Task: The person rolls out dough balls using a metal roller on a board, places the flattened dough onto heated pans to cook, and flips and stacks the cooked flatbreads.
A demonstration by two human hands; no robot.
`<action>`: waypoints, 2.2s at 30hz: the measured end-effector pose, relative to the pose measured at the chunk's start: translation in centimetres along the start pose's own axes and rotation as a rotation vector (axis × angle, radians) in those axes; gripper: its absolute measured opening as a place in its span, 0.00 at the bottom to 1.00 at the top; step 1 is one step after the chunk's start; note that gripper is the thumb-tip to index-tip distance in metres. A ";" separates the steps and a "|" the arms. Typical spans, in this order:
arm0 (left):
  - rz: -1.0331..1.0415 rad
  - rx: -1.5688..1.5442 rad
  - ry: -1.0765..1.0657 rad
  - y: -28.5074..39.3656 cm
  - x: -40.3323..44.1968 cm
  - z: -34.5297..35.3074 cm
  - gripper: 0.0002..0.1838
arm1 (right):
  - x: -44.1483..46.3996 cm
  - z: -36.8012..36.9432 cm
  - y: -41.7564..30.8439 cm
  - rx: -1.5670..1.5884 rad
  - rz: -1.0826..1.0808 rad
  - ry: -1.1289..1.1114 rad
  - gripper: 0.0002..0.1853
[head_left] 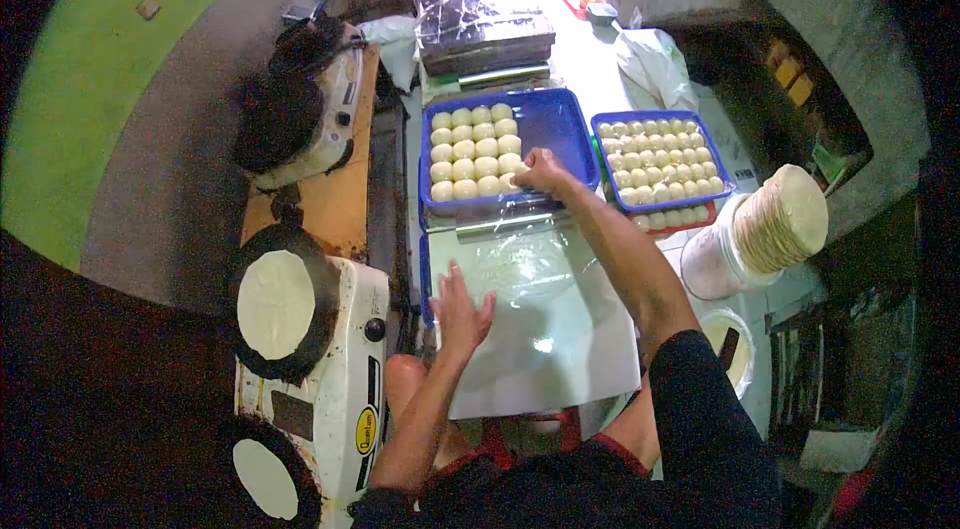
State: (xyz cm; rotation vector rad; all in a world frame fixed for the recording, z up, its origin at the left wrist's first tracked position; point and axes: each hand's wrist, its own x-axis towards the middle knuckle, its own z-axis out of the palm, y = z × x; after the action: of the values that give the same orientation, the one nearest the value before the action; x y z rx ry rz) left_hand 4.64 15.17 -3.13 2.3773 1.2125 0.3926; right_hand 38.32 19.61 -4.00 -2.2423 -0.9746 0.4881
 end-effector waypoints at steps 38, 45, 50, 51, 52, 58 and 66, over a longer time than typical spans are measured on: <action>0.632 -0.025 -0.051 0.0 -16.7 2.4 0.12 | -20.1 -9.5 7.8 -0.085 -0.273 0.278 0.21; 0.550 0.250 -0.189 -4.5 -20.7 7.1 0.19 | -14.1 7.9 -0.5 -0.624 -0.450 0.108 0.46; 0.497 0.096 -0.263 -3.4 -20.4 5.0 0.13 | -19.9 5.9 -2.3 -0.520 -0.522 -0.075 0.31; 0.485 0.092 -0.267 -3.7 -20.7 5.5 0.13 | -22.2 6.5 -1.8 -0.571 -0.588 0.019 0.29; 0.478 0.091 -0.268 -4.2 -20.6 6.3 0.13 | -24.7 7.3 -0.9 -0.567 -0.612 0.053 0.30; 0.469 0.101 -0.267 -4.1 -20.8 6.5 0.15 | -35.6 10.3 -0.9 -0.596 -0.526 0.250 0.34; 0.474 -0.041 -0.219 -3.7 -20.1 5.5 0.14 | -33.8 11.1 -1.8 -0.453 -0.313 0.271 0.36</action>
State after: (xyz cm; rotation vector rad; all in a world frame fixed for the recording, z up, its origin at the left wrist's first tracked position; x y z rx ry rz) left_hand -7.12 -0.72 -10.77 2.5777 0.5339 0.2850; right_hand 9.09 -0.27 -8.11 -2.3902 -1.3579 -0.1918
